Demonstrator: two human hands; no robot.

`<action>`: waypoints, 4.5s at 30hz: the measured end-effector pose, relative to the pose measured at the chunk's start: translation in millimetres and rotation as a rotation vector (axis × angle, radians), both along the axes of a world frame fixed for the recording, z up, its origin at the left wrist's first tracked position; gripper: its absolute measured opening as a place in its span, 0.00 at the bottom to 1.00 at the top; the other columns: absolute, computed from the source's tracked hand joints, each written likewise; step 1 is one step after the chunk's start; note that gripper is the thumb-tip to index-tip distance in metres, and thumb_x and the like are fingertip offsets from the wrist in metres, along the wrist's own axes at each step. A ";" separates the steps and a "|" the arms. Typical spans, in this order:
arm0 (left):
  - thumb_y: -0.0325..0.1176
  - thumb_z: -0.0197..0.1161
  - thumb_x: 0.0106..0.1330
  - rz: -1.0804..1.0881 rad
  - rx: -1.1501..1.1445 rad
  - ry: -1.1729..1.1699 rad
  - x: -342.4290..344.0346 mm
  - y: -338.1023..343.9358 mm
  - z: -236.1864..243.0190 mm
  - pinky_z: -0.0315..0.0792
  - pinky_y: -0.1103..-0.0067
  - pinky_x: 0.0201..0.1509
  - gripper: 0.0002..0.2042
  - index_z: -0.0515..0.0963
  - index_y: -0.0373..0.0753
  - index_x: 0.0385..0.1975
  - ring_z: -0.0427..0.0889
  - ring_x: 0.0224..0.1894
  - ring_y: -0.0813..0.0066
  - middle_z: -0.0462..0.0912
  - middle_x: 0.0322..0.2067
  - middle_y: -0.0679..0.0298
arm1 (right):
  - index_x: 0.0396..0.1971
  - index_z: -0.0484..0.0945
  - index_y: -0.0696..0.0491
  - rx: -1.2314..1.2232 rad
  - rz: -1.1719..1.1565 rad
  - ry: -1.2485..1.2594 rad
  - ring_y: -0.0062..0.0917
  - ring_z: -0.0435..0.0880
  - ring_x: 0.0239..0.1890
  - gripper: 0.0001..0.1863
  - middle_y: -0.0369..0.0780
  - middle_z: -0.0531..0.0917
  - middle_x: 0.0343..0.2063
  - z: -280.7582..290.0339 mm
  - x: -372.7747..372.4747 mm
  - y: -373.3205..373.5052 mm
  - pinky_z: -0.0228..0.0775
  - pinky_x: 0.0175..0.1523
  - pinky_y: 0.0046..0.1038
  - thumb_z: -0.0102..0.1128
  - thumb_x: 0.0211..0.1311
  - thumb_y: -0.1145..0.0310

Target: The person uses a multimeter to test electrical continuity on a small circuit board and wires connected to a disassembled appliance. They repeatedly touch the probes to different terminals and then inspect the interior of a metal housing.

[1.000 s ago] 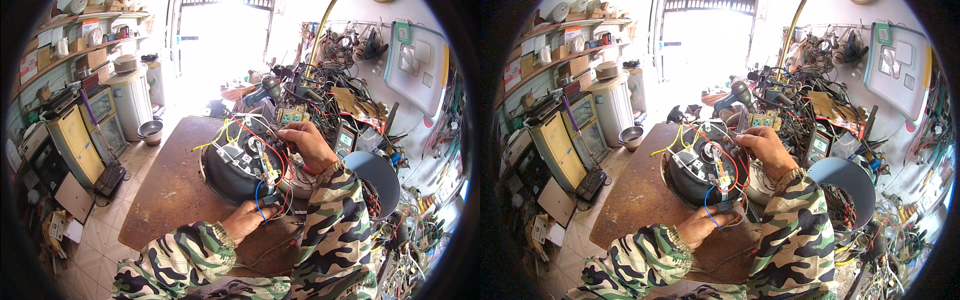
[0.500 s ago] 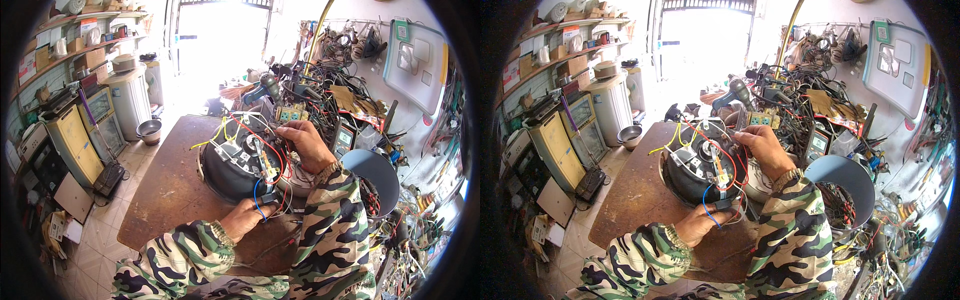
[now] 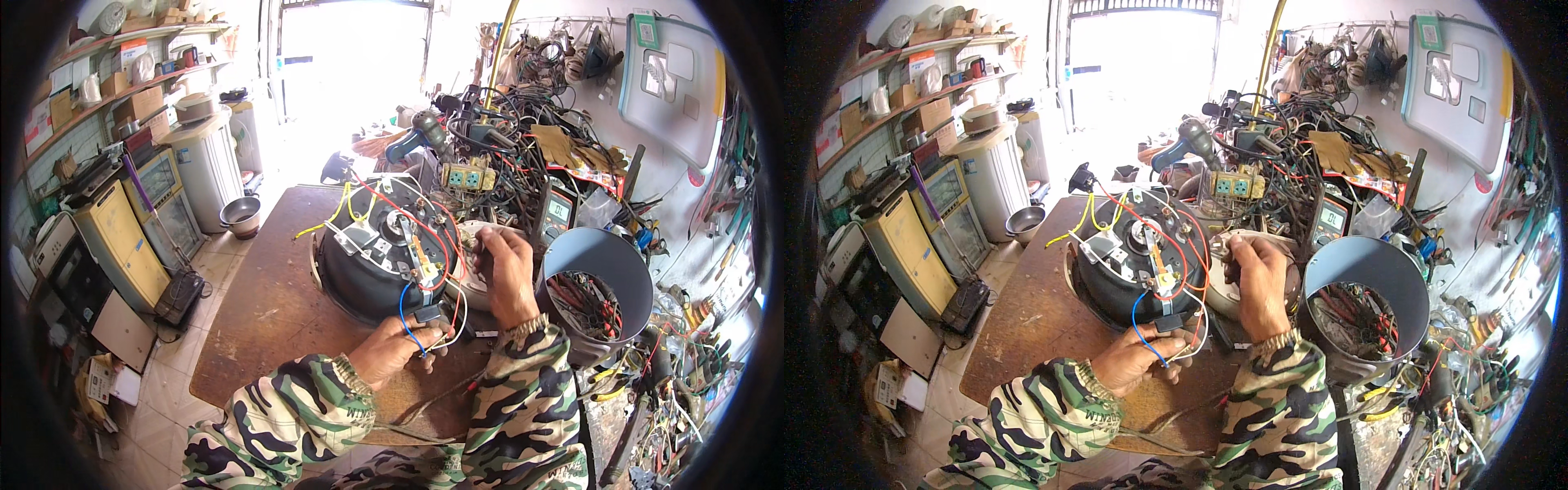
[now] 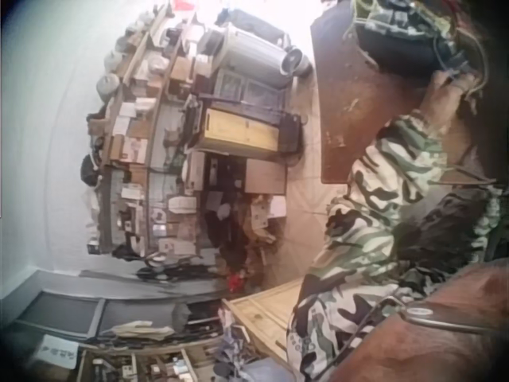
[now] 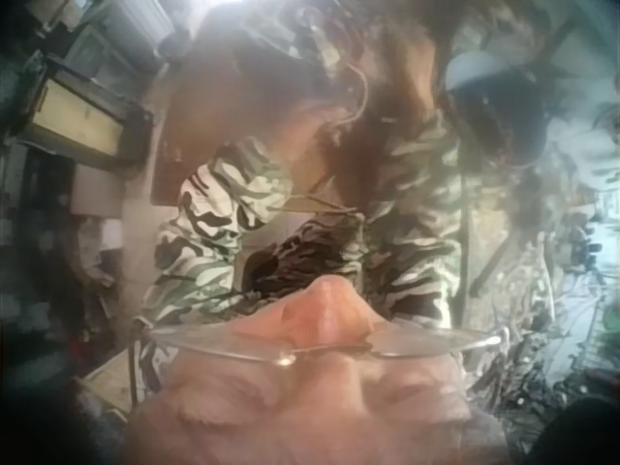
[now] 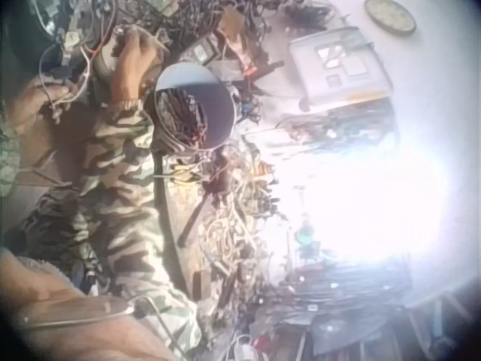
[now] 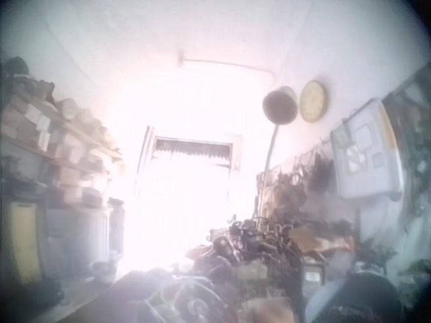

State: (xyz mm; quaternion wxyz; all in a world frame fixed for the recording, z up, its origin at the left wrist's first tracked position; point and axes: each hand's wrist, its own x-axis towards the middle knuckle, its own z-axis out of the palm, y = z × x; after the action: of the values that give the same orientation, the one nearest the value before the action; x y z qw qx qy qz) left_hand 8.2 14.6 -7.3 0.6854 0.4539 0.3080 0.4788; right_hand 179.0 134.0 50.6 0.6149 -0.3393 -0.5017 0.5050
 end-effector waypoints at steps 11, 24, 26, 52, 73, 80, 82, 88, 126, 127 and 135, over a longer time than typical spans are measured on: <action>0.35 0.59 0.71 0.002 -0.074 0.050 1.8 -4.3 15.4 0.78 0.80 0.34 0.12 0.78 0.37 0.49 0.81 0.30 0.79 0.83 0.36 0.61 | 0.26 0.77 0.56 -0.100 0.168 0.091 0.13 0.69 0.17 0.12 0.31 0.76 0.18 -23.9 14.3 -41.4 0.58 0.22 0.18 0.60 0.66 0.64; 0.34 0.56 0.72 0.012 -0.077 0.086 0.4 -0.7 8.1 0.75 0.81 0.31 0.11 0.77 0.35 0.48 0.79 0.28 0.78 0.82 0.34 0.60 | 0.27 0.80 0.58 -0.110 0.466 0.029 0.13 0.68 0.17 0.11 0.31 0.76 0.18 -33.4 16.4 -44.2 0.56 0.22 0.18 0.61 0.65 0.65; 0.34 0.56 0.72 0.013 -0.075 0.082 0.3 -0.7 6.7 0.75 0.81 0.32 0.11 0.77 0.35 0.47 0.79 0.28 0.78 0.82 0.34 0.60 | 0.30 0.80 0.58 -0.096 0.509 0.022 0.14 0.70 0.17 0.10 0.33 0.79 0.20 -37.5 17.2 -42.0 0.58 0.22 0.17 0.60 0.65 0.66; 0.35 0.58 0.71 0.015 -0.064 0.084 1.9 -1.9 13.8 0.77 0.82 0.32 0.12 0.77 0.39 0.50 0.80 0.29 0.79 0.83 0.35 0.62 | 0.30 0.80 0.61 0.062 0.491 0.053 0.11 0.66 0.16 0.06 0.32 0.76 0.17 -49.7 29.9 -54.3 0.54 0.21 0.17 0.66 0.59 0.74; 0.17 0.57 0.63 -0.183 0.281 0.337 -9.4 -4.3 19.1 0.75 0.78 0.53 0.27 0.65 0.32 0.65 0.77 0.51 0.76 0.76 0.53 0.63 | 0.27 0.79 0.60 0.014 0.557 0.094 0.15 0.70 0.17 0.05 0.36 0.78 0.21 -49.6 32.3 -53.8 0.58 0.23 0.19 0.64 0.59 0.75; 0.20 0.63 0.63 -0.181 0.342 0.395 -14.5 2.0 19.1 0.66 0.76 0.65 0.29 0.64 0.31 0.65 0.73 0.58 0.76 0.75 0.56 0.63 | 0.26 0.77 0.58 -0.009 0.529 0.088 0.17 0.70 0.18 0.05 0.36 0.77 0.20 -44.4 38.5 -58.0 0.59 0.23 0.20 0.63 0.60 0.75; 0.21 0.64 0.63 -0.164 0.310 0.398 -19.6 -1.0 15.7 0.66 0.76 0.65 0.29 0.64 0.31 0.65 0.73 0.58 0.75 0.75 0.56 0.63 | 0.26 0.77 0.59 -0.016 0.566 0.098 0.17 0.70 0.18 0.05 0.36 0.77 0.20 -47.6 32.0 -55.1 0.59 0.23 0.20 0.63 0.60 0.75; 0.27 0.63 0.67 -0.210 0.350 0.401 -16.1 0.7 19.7 0.65 0.76 0.63 0.27 0.64 0.30 0.65 0.73 0.58 0.75 0.77 0.54 0.60 | 0.30 0.81 0.60 0.010 0.589 0.151 0.14 0.71 0.17 0.07 0.36 0.79 0.19 -52.4 32.6 -51.8 0.59 0.22 0.18 0.68 0.59 0.72; 0.29 0.62 0.69 -0.213 0.261 0.383 -14.0 -0.8 18.7 0.74 0.77 0.52 0.25 0.65 0.32 0.64 0.80 0.45 0.74 0.80 0.49 0.58 | 0.30 0.81 0.57 -0.139 0.485 -0.001 0.14 0.70 0.16 0.10 0.32 0.77 0.18 -53.4 28.3 -49.2 0.58 0.21 0.18 0.63 0.63 0.64; 0.29 0.62 0.69 -0.210 0.255 0.398 -13.6 -1.4 19.8 0.74 0.77 0.52 0.25 0.65 0.32 0.64 0.80 0.45 0.75 0.80 0.49 0.58 | 0.30 0.81 0.57 -0.132 0.498 -0.005 0.14 0.71 0.17 0.11 0.32 0.77 0.18 -53.7 28.7 -49.1 0.58 0.21 0.18 0.63 0.63 0.64; 0.29 0.61 0.69 -0.215 0.280 0.404 -14.8 0.3 14.9 0.75 0.76 0.52 0.23 0.66 0.32 0.63 0.80 0.45 0.75 0.80 0.49 0.59 | 0.28 0.82 0.58 -0.075 0.572 -0.045 0.13 0.72 0.18 0.09 0.32 0.79 0.19 -47.9 28.3 -55.1 0.59 0.24 0.17 0.64 0.62 0.67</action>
State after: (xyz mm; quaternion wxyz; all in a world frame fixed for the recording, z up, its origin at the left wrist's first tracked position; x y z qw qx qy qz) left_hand -6.6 14.9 7.6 0.5875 0.6609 0.3193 0.3407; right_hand 207.3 78.9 2.7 0.4232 -0.2177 -0.5715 0.6685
